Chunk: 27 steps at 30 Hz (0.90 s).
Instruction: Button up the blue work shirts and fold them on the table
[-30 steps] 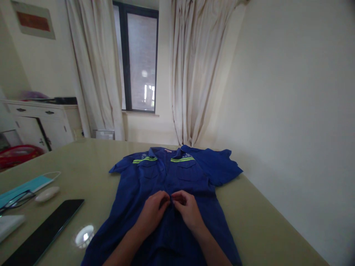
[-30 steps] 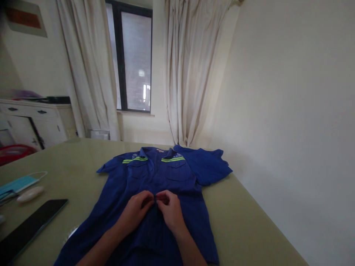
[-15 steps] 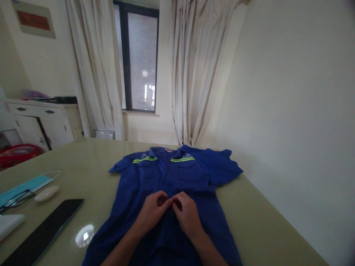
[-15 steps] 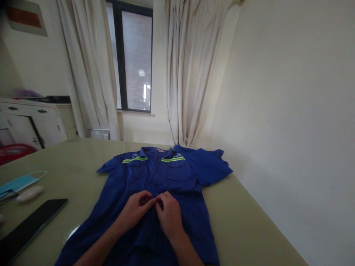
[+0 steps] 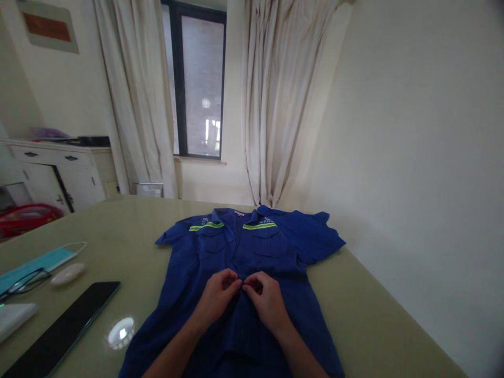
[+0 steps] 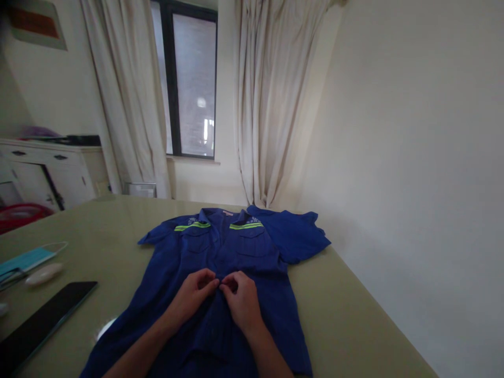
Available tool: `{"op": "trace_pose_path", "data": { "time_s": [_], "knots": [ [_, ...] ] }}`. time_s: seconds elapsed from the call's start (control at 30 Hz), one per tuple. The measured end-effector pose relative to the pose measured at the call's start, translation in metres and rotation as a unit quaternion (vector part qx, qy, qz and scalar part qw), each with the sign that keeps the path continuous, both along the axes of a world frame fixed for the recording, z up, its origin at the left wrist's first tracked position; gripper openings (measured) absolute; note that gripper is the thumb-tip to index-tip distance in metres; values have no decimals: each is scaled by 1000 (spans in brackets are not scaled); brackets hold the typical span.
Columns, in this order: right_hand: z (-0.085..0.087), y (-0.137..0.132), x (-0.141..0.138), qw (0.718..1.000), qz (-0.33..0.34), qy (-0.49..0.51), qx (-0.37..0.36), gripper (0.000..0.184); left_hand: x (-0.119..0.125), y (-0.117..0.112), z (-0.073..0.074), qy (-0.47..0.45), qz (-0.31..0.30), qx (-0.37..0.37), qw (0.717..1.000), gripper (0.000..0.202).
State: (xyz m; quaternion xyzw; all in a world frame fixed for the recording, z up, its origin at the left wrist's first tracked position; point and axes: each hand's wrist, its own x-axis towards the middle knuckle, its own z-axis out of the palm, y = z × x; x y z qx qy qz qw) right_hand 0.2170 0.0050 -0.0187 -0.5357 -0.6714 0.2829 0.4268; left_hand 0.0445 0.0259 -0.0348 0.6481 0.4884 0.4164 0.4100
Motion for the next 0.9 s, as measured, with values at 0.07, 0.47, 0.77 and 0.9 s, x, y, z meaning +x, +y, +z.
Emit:
{"op": "trace_pose_path", "data": {
  "time_s": [0.07, 0.47, 0.77, 0.9],
  "knots": [
    [1, -1, 0, 1000, 5, -2, -2, 7, 0, 0, 1, -6, -6, -5, 1000, 33],
    [-3, 2, -2, 1000, -4, -4, -20, 9, -1, -5, 7, 27, -55, 18, 998, 11],
    [-8, 10, 6, 999, 7, 17, -35, 17, 5, -14, 13, 136, -19, 123, 983, 17],
    [-6, 5, 2, 1000, 7, -15, 15, 20, 5, -13, 14, 86, -18, 67, 994, 16]
  ]
}}
